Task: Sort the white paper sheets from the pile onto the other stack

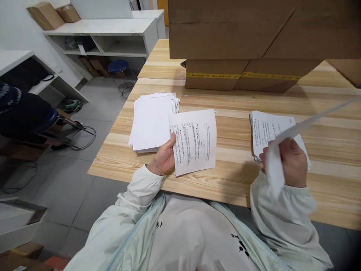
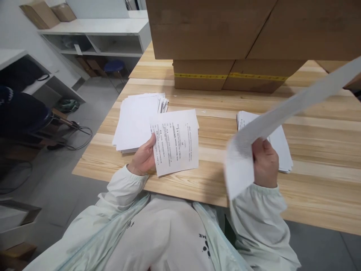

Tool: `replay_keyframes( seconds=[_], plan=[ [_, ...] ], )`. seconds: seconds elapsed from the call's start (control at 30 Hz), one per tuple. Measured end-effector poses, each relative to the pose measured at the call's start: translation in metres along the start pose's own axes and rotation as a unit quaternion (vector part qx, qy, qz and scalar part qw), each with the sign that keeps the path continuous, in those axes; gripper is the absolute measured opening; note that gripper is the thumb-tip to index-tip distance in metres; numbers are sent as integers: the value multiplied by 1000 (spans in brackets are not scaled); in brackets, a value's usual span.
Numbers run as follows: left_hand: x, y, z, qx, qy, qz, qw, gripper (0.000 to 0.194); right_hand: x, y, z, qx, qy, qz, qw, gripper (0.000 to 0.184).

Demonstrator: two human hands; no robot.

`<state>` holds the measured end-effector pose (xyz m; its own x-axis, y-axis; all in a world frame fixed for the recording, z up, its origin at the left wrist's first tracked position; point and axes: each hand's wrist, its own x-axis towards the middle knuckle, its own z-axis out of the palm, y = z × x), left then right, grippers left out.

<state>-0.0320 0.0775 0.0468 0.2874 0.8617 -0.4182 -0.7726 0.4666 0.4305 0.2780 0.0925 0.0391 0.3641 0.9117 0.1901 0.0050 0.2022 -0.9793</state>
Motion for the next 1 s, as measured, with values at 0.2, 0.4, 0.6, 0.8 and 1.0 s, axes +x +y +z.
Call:
replay_keyframes(
  seconds=[0.2, 0.4, 0.6, 0.8, 1.0],
  plan=[
    [7, -4, 1, 40, -18, 22, 999, 39, -38, 19, 38, -123, -55, 59, 989, 42],
    [7, -14, 1, 128, -66, 62, 988, 42, -61, 28, 61, -158, -128, 36, 979, 41],
    [-5, 0, 18, 328, -125, 177, 920, 48, -43, 17, 64, -28, -73, -111, 991, 54],
    [-4, 6, 16, 483, -113, 331, 803, 41, -32, 14, 72, -10, -101, -140, 985, 22],
    [5, -18, 8, 422, -34, 374, 825, 43, -45, 27, 85, 9, -57, -143, 988, 29]
  ],
)
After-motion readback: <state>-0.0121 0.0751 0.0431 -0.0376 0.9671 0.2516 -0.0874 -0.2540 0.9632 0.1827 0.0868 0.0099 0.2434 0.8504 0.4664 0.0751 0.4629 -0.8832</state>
